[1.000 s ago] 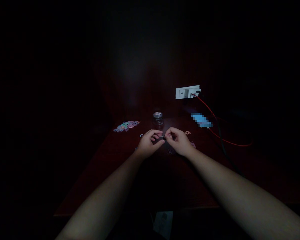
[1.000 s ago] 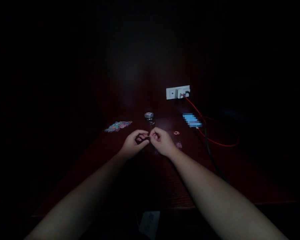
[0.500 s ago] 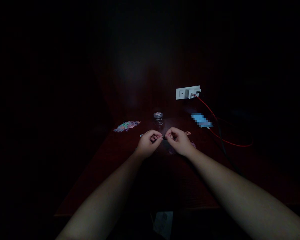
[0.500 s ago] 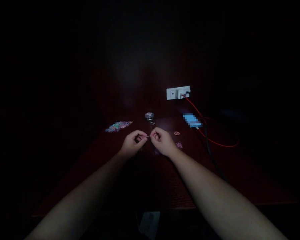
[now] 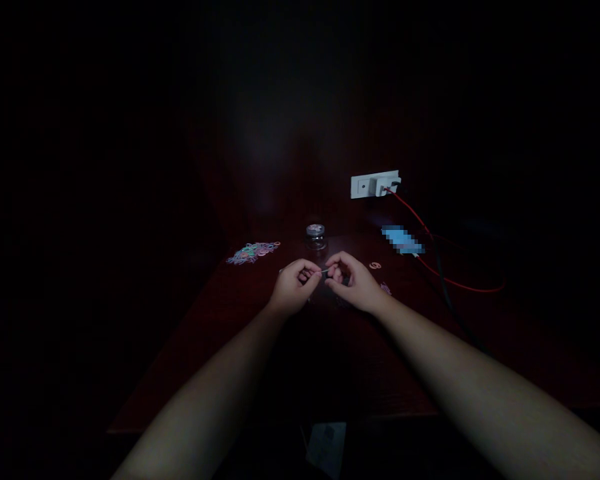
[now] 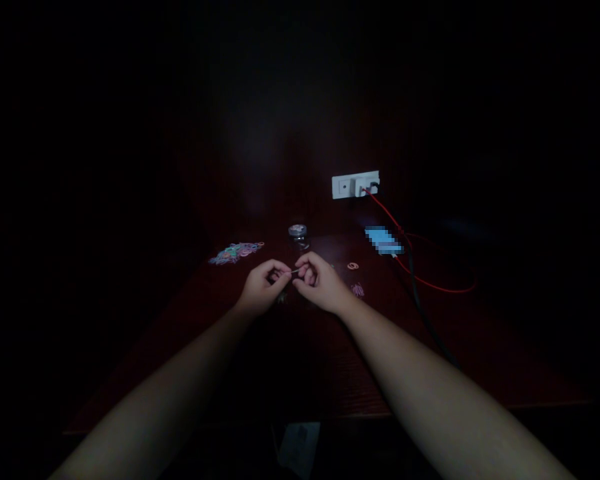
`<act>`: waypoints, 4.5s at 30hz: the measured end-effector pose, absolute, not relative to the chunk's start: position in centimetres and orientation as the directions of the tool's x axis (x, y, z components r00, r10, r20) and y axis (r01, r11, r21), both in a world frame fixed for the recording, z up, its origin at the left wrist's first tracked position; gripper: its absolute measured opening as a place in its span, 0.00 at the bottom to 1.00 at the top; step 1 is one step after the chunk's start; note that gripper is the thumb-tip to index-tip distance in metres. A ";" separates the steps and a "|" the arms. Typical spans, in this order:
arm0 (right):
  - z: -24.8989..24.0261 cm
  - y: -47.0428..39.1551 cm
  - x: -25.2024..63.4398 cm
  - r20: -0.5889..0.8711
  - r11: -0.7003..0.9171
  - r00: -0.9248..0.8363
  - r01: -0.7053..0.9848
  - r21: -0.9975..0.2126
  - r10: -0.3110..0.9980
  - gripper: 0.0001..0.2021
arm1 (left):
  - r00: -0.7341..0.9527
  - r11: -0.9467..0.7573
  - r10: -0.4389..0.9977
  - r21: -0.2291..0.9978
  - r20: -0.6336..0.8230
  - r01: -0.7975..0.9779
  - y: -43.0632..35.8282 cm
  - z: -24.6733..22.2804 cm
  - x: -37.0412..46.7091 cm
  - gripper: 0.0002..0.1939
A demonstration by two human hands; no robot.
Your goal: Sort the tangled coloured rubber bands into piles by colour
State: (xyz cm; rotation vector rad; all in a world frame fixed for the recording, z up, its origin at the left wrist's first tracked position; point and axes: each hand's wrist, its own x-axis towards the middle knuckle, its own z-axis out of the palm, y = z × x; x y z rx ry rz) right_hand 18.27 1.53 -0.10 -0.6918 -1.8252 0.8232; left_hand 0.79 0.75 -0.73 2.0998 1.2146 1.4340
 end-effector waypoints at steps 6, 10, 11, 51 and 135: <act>-0.2 1.4 18.0 0.553 0.626 -0.366 0.113 -0.772 0.748 0.06 | 0.146 -0.605 0.771 0.641 0.620 0.473 0.4 -0.4 1.1 0.05; -0.4 1.8 18.2 0.570 0.640 -0.326 0.164 -0.751 0.754 0.03 | 0.143 -0.596 0.776 0.641 0.614 0.484 0.2 -0.2 1.3 0.05; -0.4 1.9 18.2 0.571 0.641 -0.325 0.168 -0.749 0.754 0.03 | 0.139 -0.590 0.781 0.646 0.609 0.485 0.2 -0.2 1.3 0.05; -0.4 1.8 18.3 0.561 0.648 -0.361 0.193 -0.737 0.745 0.04 | 0.139 -0.590 0.780 0.645 0.610 0.486 0.9 -0.7 0.8 0.05; -0.5 2.6 18.4 0.602 0.636 -0.206 0.212 -0.742 0.771 0.02 | -0.282 -0.118 0.843 0.669 0.457 0.734 5.9 -1.5 -9.6 0.15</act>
